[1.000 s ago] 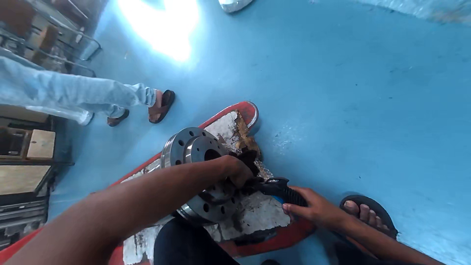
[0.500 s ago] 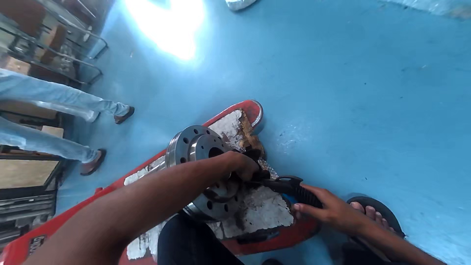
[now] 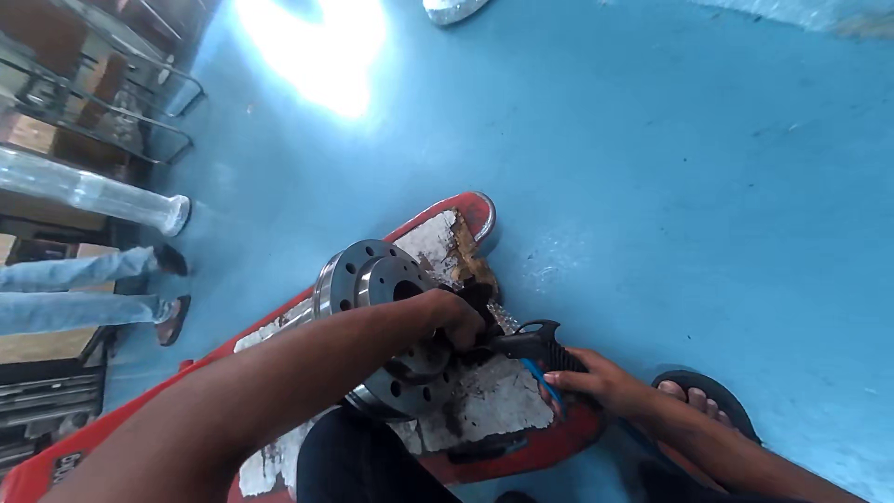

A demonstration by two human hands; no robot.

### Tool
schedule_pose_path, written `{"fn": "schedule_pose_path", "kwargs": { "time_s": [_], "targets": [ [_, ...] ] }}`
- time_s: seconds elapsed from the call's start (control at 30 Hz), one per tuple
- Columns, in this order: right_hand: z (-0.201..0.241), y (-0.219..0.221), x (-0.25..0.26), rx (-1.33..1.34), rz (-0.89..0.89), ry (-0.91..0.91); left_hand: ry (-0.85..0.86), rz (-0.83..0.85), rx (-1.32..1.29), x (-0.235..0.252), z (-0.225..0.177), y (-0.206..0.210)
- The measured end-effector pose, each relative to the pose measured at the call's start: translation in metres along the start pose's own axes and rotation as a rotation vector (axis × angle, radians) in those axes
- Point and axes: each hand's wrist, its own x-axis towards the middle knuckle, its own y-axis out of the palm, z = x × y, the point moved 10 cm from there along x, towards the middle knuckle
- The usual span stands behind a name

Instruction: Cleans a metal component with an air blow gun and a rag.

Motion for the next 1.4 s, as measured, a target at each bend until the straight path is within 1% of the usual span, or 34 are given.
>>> {"fn": "schedule_pose_path", "kwargs": {
  "time_s": [0.13,0.27,0.3,0.37,0.47,0.57,0.63,0.7,0.8,0.9,1.0,1.07,1.13,1.3,1.4],
  "targets": [
    [0.007,-0.004,0.001,-0.084,-0.032,-0.006,0.007,0.003,0.007,0.003,-0.001,0.001],
    [0.029,-0.002,-0.01,-0.425,-0.089,0.0,0.065,-0.057,-0.025,0.012,-0.001,-0.001],
    [0.036,-0.003,-0.014,-0.466,-0.105,-0.013,0.071,-0.081,-0.043,0.013,0.001,-0.004],
    [0.045,-0.01,-0.021,-0.422,-0.138,-0.077,0.048,-0.144,-0.078,0.01,0.009,-0.017],
    [0.049,-0.025,-0.022,-0.223,-0.162,-0.123,0.039,-0.292,-0.19,-0.002,0.023,-0.047],
    [0.043,-0.028,-0.012,-0.132,-0.159,-0.075,0.045,-0.449,-0.264,-0.013,0.036,-0.07],
    [0.039,-0.026,-0.004,-0.087,-0.168,-0.045,0.037,-0.502,-0.242,-0.014,0.043,-0.078],
    [0.039,-0.019,0.003,-0.047,-0.191,-0.02,0.025,-0.493,-0.227,-0.017,0.049,-0.081],
    [0.035,-0.015,0.014,-0.016,-0.164,-0.005,0.026,-0.464,-0.215,-0.016,0.06,-0.081],
    [0.03,-0.015,0.026,0.006,-0.132,0.003,0.037,-0.361,-0.246,0.0,0.056,-0.061],
    [0.021,-0.012,0.039,0.069,-0.094,0.05,-0.011,-0.214,-0.177,0.012,0.043,-0.035],
    [0.018,-0.009,0.045,0.109,-0.074,0.061,-0.051,-0.155,-0.114,0.015,0.041,-0.029],
    [0.019,-0.01,0.047,0.112,-0.059,0.049,-0.074,-0.14,-0.088,0.017,0.043,-0.027],
    [0.025,-0.017,0.049,-0.006,-0.056,0.052,-0.081,-0.138,-0.062,0.02,0.045,-0.025],
    [0.039,-0.012,0.046,-0.176,-0.113,0.036,-0.061,-0.137,-0.043,0.025,0.047,-0.024]
  ]
}}
